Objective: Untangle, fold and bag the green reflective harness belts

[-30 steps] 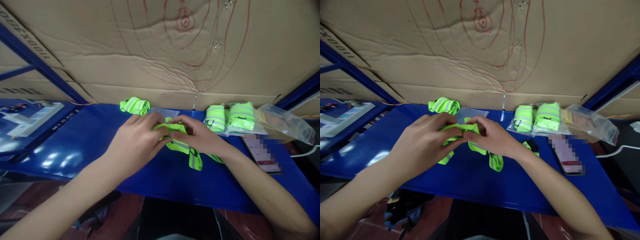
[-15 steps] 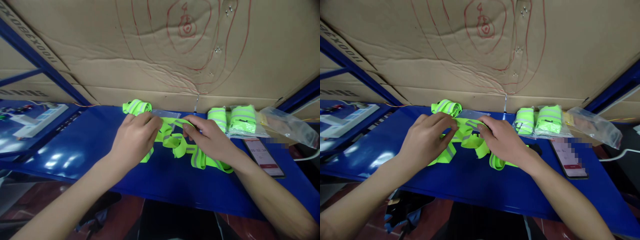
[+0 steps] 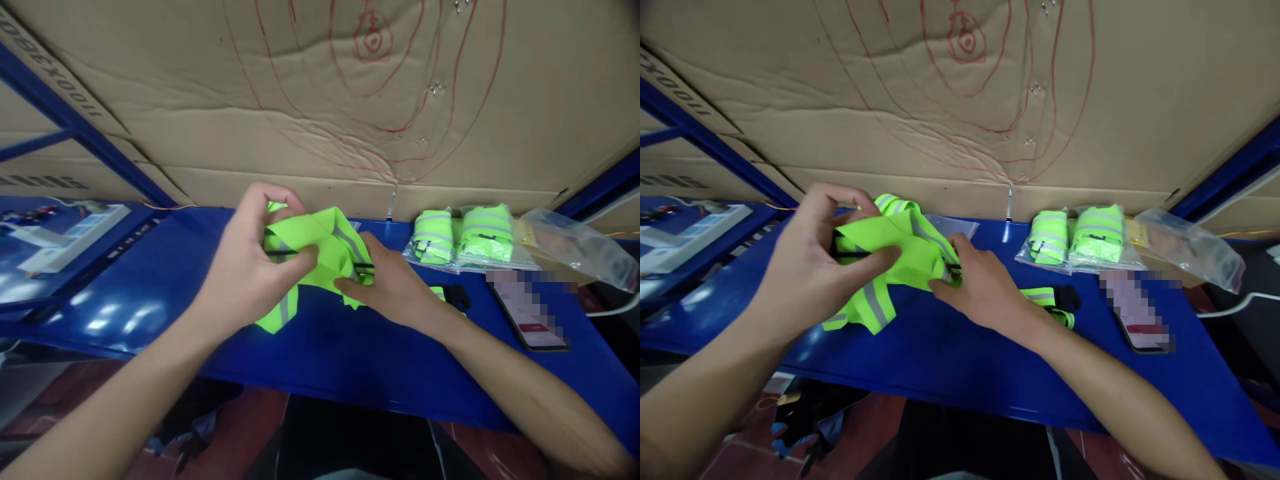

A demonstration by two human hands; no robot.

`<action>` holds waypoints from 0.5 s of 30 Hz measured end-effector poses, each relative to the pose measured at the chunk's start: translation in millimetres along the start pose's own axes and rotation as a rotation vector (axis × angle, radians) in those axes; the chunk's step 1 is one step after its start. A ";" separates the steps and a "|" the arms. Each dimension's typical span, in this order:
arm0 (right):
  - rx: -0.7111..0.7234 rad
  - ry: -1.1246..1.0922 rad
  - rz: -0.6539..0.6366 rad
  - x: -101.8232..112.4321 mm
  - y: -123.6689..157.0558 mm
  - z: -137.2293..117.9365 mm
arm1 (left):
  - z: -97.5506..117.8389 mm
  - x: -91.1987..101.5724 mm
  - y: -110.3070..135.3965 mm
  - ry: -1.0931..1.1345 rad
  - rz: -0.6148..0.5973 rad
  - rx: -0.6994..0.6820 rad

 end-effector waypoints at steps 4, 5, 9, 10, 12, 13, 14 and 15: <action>0.015 -0.190 -0.055 1.7 -6.2 24.3 | 2.7 18.2 -10.0 -0.048 0.237 -0.190; 0.004 -0.274 -0.049 2.6 -8.0 30.2 | 2.7 21.8 -12.5 -0.029 0.260 -0.220; -0.127 -0.621 -0.085 -1.6 -10.2 43.6 | 1.8 28.4 -19.5 0.006 0.313 -0.322; -0.176 -0.702 -0.113 -4.2 -9.1 44.8 | 1.0 28.9 -20.8 0.013 0.336 -0.341; -0.279 -0.857 -0.165 -9.6 -6.1 46.6 | -1.1 30.1 -23.7 0.046 0.382 -0.364; -0.319 -0.929 -0.174 -11.9 -4.6 47.7 | -2.4 31.1 -25.2 0.069 0.398 -0.366; -0.350 -0.996 -0.168 -13.7 -3.5 49.2 | -3.4 32.5 -26.6 0.089 0.412 -0.366; -0.371 -1.054 -0.150 -15.1 -2.6 50.9 | -4.0 34.1 -27.7 0.104 0.423 -0.365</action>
Point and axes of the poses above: each hand's wrist, its own y-axis away from the middle knuckle, its own x-axis out of the back of the hand, z = x × y, the point moved 2 cm from there along -y, towards the middle knuckle, and after that the axes turned 15 degrees about x, right-handed, at the moved point
